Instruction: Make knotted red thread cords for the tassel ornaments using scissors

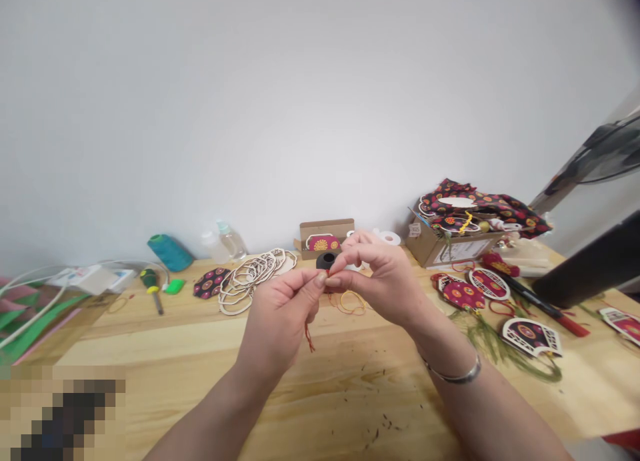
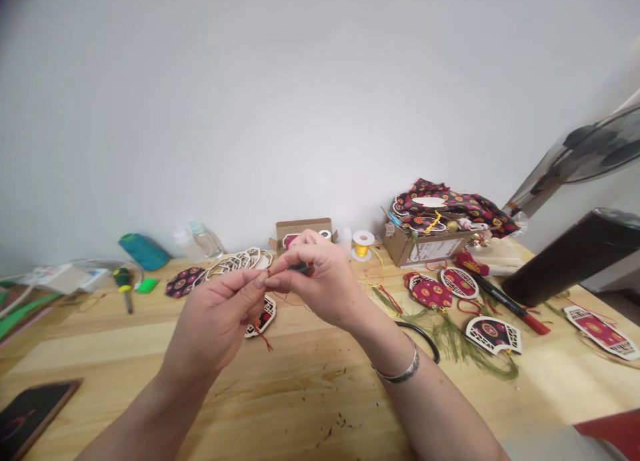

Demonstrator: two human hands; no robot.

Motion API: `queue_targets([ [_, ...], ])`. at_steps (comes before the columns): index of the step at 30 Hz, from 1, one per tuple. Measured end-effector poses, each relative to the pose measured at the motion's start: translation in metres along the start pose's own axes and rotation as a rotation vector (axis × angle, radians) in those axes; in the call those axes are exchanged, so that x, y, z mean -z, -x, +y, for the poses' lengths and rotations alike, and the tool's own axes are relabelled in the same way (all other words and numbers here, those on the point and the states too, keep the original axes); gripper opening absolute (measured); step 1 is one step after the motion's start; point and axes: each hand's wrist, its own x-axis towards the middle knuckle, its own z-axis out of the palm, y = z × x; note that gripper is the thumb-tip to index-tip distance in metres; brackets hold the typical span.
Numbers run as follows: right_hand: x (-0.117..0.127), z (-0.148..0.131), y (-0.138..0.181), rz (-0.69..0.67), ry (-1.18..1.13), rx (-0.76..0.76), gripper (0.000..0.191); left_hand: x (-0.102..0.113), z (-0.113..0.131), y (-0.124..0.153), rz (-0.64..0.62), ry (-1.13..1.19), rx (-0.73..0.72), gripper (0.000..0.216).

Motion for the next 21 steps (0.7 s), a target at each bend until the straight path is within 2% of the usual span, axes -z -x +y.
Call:
queue_targets([
  [4,0.002,0.001,0.000,-0.027,-0.023,-0.044,0.009,0.001,0.000,0.002,-0.004,-0.085,-0.020,0.029],
  [7,0.004,0.002,0.000,-0.056,-0.044,-0.081,0.014,0.000,0.003,0.002,-0.002,-0.136,-0.025,0.030],
  [11,0.004,0.004,0.000,-0.093,-0.108,-0.065,0.010,-0.001,0.006,0.002,-0.005,-0.180,-0.021,0.030],
  [14,0.004,0.005,0.000,-0.090,-0.129,-0.037,0.006,-0.001,0.005,0.001,-0.013,-0.185,-0.012,0.029],
  [21,0.002,0.012,0.000,-0.026,-0.174,-0.001,0.012,-0.001,0.002,0.000,-0.032,-0.121,-0.006,0.031],
])
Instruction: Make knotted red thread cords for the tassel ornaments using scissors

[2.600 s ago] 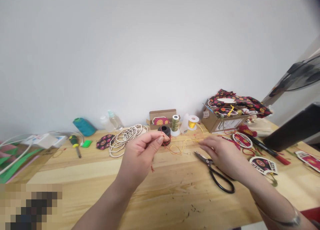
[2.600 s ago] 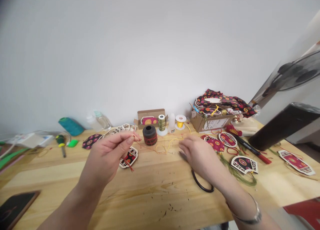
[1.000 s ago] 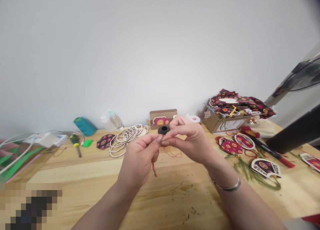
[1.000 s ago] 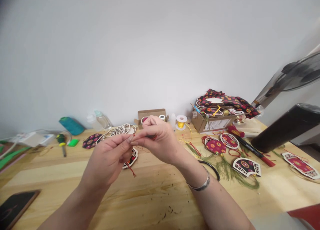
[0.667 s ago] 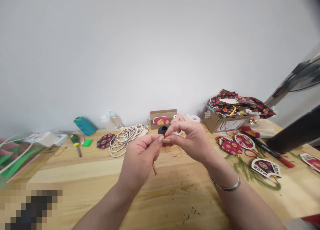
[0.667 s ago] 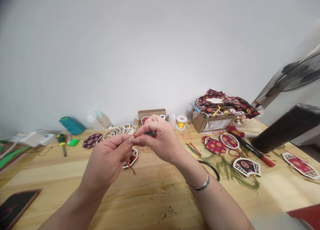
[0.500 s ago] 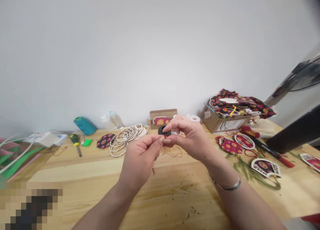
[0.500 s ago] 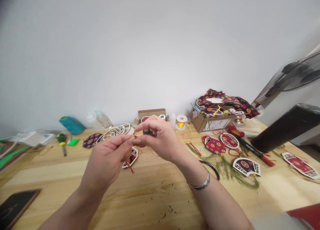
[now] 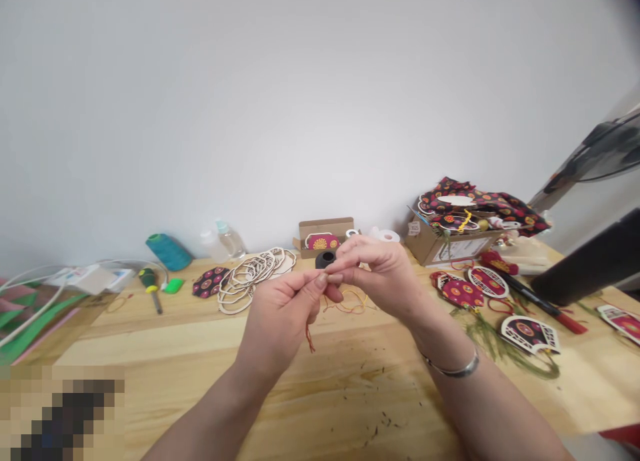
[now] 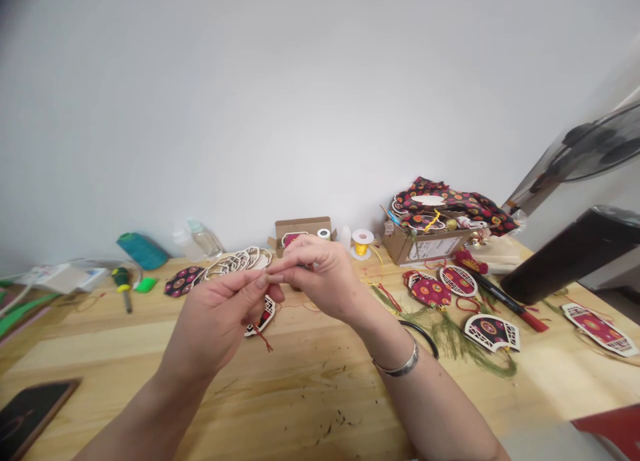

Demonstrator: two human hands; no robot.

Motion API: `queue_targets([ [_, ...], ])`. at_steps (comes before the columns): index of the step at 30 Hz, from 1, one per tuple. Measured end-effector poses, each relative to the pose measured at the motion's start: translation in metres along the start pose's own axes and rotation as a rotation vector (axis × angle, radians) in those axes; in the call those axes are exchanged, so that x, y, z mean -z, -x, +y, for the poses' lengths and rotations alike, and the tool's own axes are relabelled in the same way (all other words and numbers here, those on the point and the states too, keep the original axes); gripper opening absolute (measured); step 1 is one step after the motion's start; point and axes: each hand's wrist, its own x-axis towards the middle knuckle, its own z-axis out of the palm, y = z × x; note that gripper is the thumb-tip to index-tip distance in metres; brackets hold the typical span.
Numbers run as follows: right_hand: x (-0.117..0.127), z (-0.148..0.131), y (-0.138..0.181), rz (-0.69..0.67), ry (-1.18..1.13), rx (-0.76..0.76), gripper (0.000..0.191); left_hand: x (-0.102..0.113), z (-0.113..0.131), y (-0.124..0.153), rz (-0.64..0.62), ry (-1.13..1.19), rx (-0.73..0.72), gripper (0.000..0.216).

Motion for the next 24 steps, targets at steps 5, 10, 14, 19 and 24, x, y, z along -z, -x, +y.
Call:
queue_targets([
  [5,-0.0013,-0.0034,-0.0023,0.013,0.092,0.025,0.013,-0.0031,0.0044,-0.0001,-0.024,0.140,0.017,0.028],
  [10,-0.0024,-0.0073,-0.0027,0.004,0.158,0.037,0.019,-0.0069,0.0087,-0.0008,-0.082,0.365,0.059,0.023],
  [14,-0.0024,-0.0069,-0.0017,0.019,0.171,0.014,0.020,-0.0072,0.0080,-0.0019,-0.130,0.444,0.096,0.021],
  [19,-0.0026,-0.0086,-0.0017,0.013,0.169,0.003,0.021,-0.0065,0.0055,-0.0029,-0.133,0.405,0.107,0.018],
  [24,-0.0005,-0.0081,-0.0024,-0.013,-0.042,-0.183,0.012,-0.0065,0.0050,-0.0027,-0.084,0.379,0.083,0.020],
])
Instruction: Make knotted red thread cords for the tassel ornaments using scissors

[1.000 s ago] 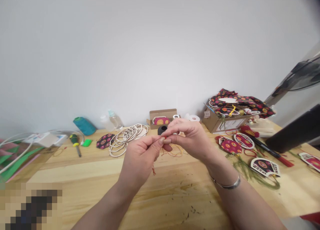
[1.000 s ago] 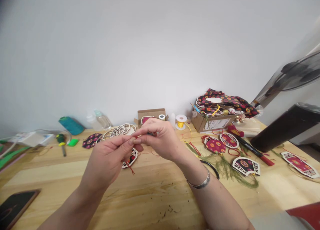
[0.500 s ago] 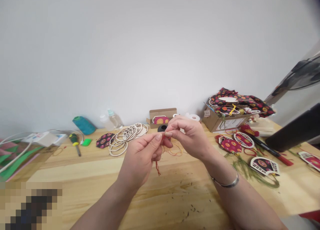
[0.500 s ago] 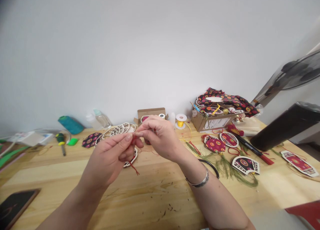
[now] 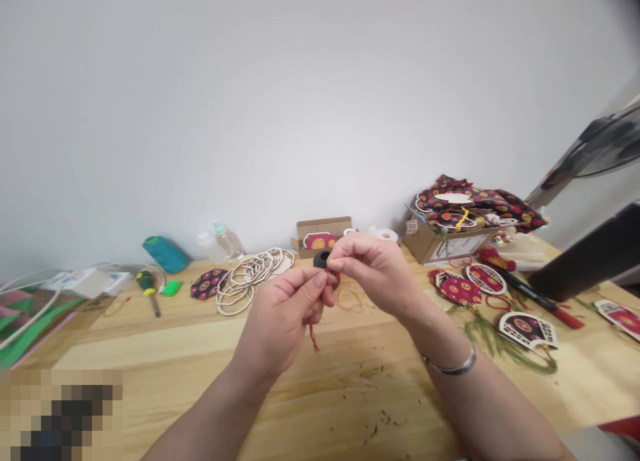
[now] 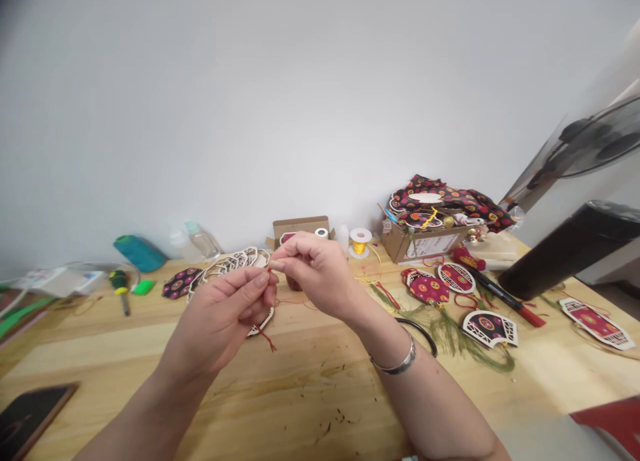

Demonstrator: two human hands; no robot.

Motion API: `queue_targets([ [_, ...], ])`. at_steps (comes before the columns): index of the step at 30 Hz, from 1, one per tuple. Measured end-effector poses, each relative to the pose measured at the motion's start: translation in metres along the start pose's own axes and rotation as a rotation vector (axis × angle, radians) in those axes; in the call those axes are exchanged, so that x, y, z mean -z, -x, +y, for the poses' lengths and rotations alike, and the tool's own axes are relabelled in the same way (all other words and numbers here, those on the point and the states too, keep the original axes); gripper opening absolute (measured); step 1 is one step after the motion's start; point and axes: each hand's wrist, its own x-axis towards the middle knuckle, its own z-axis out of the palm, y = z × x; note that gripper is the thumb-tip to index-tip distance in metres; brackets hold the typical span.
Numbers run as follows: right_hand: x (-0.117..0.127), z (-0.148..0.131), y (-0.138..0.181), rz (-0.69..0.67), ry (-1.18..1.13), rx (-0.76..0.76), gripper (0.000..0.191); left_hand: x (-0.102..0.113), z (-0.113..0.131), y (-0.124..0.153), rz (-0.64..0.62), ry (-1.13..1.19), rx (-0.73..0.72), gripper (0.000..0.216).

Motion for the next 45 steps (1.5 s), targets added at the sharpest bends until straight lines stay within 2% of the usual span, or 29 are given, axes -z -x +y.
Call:
queue_targets([
  [2,0.002,0.001,0.000,-0.055,-0.131,-0.131,0.009,0.000,0.000,0.000,0.011,-0.017,-0.014,0.022],
  [4,0.004,0.003,0.000,-0.106,-0.228,-0.247,0.016,0.000,0.000,0.001,0.019,-0.043,-0.029,0.024],
  [7,0.005,0.005,0.000,-0.126,-0.319,-0.323,0.016,0.000,0.000,0.001,0.018,-0.087,-0.037,0.025],
  [10,0.003,0.005,0.000,-0.095,-0.322,-0.286,0.012,0.001,-0.002,0.002,0.000,-0.127,-0.029,0.026],
  [15,0.000,0.003,0.001,-0.088,-0.283,-0.204,0.019,0.006,-0.008,0.000,-0.018,-0.263,-0.065,0.026],
  [19,0.006,-0.005,0.002,0.059,-0.225,-0.146,0.020,0.005,-0.010,-0.005,-0.001,-0.450,-0.120,0.025],
  [23,0.017,-0.012,0.004,0.099,-0.333,-0.132,0.018,0.001,-0.010,-0.013,0.003,-0.559,-0.198,0.019],
  [28,0.027,-0.018,0.006,0.174,-0.461,-0.049,0.023,0.003,-0.019,-0.021,-0.018,-0.623,-0.187,0.017],
  [34,0.035,-0.028,0.009,0.277,-0.437,0.072,0.022,0.011,-0.031,-0.031,-0.071,-0.790,-0.245,0.017],
  [36,0.037,-0.030,0.010,0.310,-0.391,0.089,0.020,0.010,-0.027,-0.027,-0.002,-0.862,-0.293,0.019],
  [38,0.038,-0.029,0.010,0.342,-0.306,0.074,0.017,0.007,-0.018,-0.017,0.185,-0.887,-0.381,0.024],
  [39,0.037,-0.028,0.010,0.353,-0.260,0.059,0.015,0.005,-0.013,-0.010,0.226,-0.856,-0.410,0.020],
  [40,0.036,-0.027,0.009,0.355,-0.216,0.042,0.014,0.002,-0.008,-0.003,0.224,-0.795,-0.393,0.015],
  [41,0.034,-0.025,0.009,0.348,-0.176,0.027,0.012,-0.001,-0.004,0.004,0.150,-0.708,-0.292,0.015],
  [43,0.029,-0.021,0.008,0.299,-0.112,0.008,0.012,-0.006,0.000,0.014,-0.070,-0.448,0.015,0.026],
  [45,0.022,-0.020,0.009,0.214,-0.042,-0.007,0.013,-0.012,0.000,0.019,-0.161,-0.160,0.239,0.032],
])
